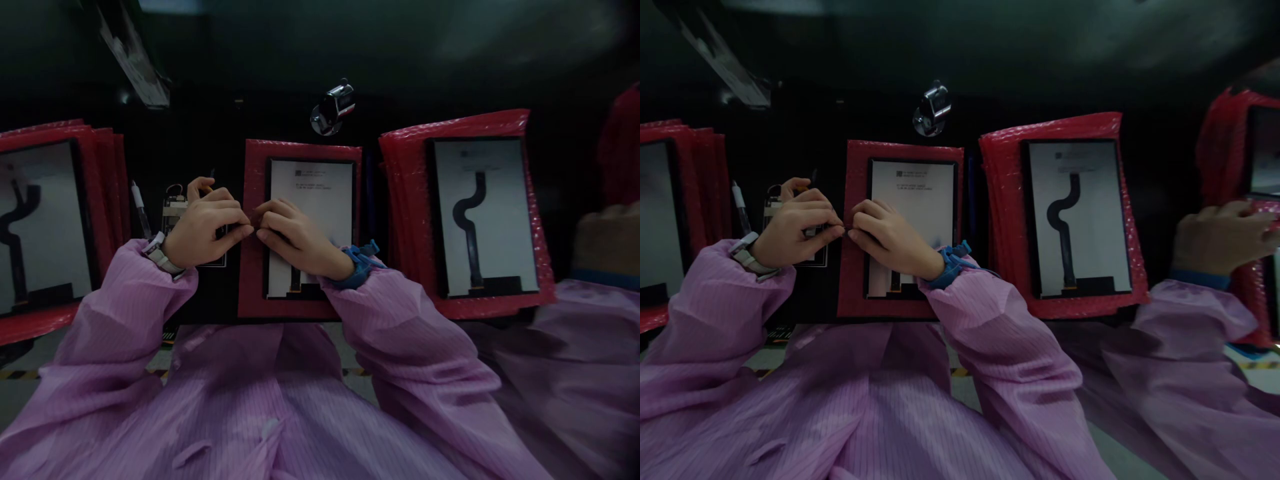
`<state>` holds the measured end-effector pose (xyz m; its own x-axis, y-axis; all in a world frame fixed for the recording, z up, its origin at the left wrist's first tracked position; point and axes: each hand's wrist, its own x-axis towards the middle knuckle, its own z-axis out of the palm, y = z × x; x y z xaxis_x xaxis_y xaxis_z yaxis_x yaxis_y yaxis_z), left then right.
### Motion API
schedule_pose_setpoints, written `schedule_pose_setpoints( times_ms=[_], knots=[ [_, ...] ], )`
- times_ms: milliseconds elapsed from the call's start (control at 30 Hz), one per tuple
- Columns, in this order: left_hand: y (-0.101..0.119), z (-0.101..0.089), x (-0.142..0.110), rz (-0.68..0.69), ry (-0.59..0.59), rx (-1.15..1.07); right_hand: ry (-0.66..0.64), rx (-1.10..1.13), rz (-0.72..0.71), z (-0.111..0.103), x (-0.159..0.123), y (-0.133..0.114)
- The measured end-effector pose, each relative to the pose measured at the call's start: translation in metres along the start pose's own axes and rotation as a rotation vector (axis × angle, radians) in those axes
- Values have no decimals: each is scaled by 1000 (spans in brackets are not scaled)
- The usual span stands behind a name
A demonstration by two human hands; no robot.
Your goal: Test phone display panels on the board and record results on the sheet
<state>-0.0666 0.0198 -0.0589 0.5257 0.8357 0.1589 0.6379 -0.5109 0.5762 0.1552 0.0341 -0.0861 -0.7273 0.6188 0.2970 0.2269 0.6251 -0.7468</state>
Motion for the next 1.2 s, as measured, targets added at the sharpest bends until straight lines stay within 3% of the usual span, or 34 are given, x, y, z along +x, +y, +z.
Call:
schedule_pose_setpoints(
  times_ms=[533,600,667,767,800,833,1033,1200],
  knots=[
    [5,5,3,-29,45,89,17,-50,-1,5,-1,1],
    [8,0,0,11,130,144,16,-29,17,4,0,0],
    [15,-7,-9,-1,288,173,11,-9,31,3,0,0],
    [29,-8,-34,-226,604,149,10,9,43,1,0,-1],
    [34,-5,-44,-313,610,159,10,15,45,1,0,-1],
    [37,0,-54,-356,603,214,10,23,45,1,0,-1],
    [40,34,-84,-339,138,575,46,72,16,1,-1,-2],
    [40,35,-82,-370,-2,631,123,109,-6,0,-2,-5]
  ],
)
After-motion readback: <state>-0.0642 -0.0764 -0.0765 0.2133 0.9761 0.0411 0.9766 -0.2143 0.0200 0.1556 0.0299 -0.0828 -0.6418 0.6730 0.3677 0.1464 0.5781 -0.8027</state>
